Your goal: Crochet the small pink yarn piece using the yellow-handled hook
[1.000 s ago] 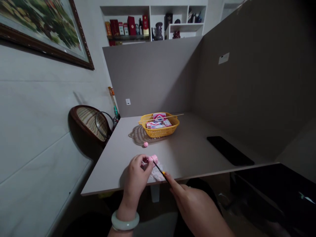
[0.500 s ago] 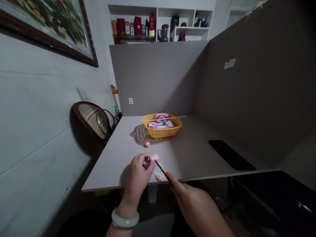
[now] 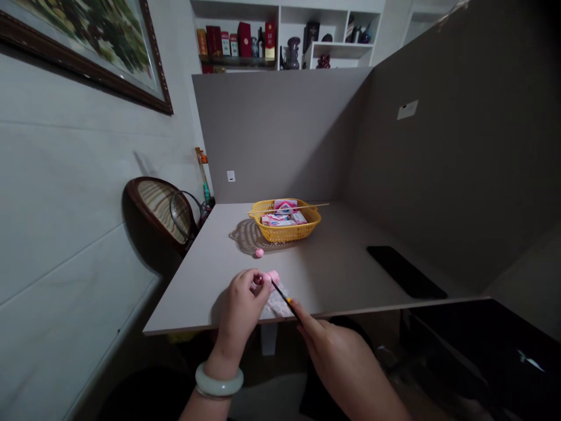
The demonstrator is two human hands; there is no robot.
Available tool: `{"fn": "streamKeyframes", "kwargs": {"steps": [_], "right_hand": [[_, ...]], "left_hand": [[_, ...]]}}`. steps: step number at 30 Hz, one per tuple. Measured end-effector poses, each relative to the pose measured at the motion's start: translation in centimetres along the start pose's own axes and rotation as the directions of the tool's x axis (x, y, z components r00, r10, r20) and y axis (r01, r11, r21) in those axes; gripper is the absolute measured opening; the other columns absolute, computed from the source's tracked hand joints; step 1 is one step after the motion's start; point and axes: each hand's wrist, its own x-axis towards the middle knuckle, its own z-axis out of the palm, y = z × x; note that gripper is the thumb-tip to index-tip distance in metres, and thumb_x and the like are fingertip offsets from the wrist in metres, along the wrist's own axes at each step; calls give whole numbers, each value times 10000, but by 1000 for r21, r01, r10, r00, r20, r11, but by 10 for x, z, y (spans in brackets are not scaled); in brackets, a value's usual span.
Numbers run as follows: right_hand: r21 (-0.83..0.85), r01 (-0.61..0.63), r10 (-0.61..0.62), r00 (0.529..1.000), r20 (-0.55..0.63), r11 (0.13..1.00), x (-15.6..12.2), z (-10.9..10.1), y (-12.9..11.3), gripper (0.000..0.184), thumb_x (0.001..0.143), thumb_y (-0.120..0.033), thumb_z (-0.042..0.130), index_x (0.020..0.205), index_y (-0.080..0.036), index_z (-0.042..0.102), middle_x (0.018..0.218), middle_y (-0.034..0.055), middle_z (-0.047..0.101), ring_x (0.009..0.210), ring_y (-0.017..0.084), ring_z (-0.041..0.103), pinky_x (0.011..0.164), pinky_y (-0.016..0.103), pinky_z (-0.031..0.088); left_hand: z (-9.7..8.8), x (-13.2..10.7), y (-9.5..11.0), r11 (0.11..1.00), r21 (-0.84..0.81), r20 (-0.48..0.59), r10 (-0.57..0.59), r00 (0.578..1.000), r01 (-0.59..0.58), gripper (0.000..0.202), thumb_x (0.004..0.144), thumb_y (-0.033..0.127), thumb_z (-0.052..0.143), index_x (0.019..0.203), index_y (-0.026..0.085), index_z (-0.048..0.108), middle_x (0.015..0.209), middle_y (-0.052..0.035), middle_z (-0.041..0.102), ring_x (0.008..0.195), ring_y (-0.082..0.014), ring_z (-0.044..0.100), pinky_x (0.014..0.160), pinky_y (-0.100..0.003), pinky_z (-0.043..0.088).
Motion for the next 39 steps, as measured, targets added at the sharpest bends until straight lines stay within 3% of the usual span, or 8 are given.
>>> {"fn": "streamKeyframes", "kwargs": {"steps": [4,7,12,19,25,28,33,39], "right_hand": [[-56,-48,52,996,75,997,28,-5,-12,647,906,-61,449,1525,-225,358,764,38,744,590,184,694,455,230,352],[-76,-62,68,995,79,995,38,-3,-18,668,884,-38,468,1518,-222,370,765,43,745,586,172,692,453,216,337],[-62,-65,64,998,-17,996,26,5,-19,675,849,-22,461,1497,-204,408,719,45,733,537,145,665,457,189,343],[15,14,-13,996,-91,1000,-6,10,0,613,852,-67,435,1449,-205,474,723,23,729,552,169,674,485,221,416],[-72,-79,83,995,54,994,26,-6,-18,686,851,-13,438,1510,-199,386,740,27,736,551,188,684,434,253,358],[-64,-67,73,993,95,996,26,-7,-20,696,848,-14,449,1515,-201,377,763,30,740,574,195,692,440,262,358],[-51,-55,61,992,107,997,-3,-2,-12,734,805,-18,475,1511,-197,385,776,26,737,586,197,691,474,264,384],[-96,-76,85,993,83,992,26,-12,-21,725,832,-11,467,1517,-226,365,751,24,739,561,166,681,427,246,282]], "left_hand": [[0,0,0,1000,2,7,-14,1000,14,195,905,372,545,866,213,650,847,-32,685,771,-178,636,706,-285,489],[-1,-1,1,1000,23,-10,5,1000,-4,194,905,382,549,870,216,645,855,-35,681,791,-187,638,715,-296,492],[0,-1,1,997,56,-33,48,998,-47,155,901,354,551,887,224,635,889,-39,676,849,-205,642,755,-316,498],[1,-1,-1,996,76,-19,57,998,-55,153,913,343,532,876,229,627,892,-36,671,853,-207,634,753,-317,494],[-2,1,4,994,81,12,68,998,-68,169,911,360,528,870,229,627,887,-34,661,836,-205,622,738,-314,491],[-1,0,0,997,70,-3,42,999,-41,174,912,366,528,880,225,625,893,-41,661,831,-205,622,755,-323,497],[0,0,-3,996,89,-23,29,999,-27,177,913,371,522,899,226,622,904,-48,664,839,-214,632,760,-332,502],[0,1,-2,997,75,-10,24,1000,-23,189,906,385,532,888,225,631,893,-43,669,850,-213,632,762,-324,500]]}}
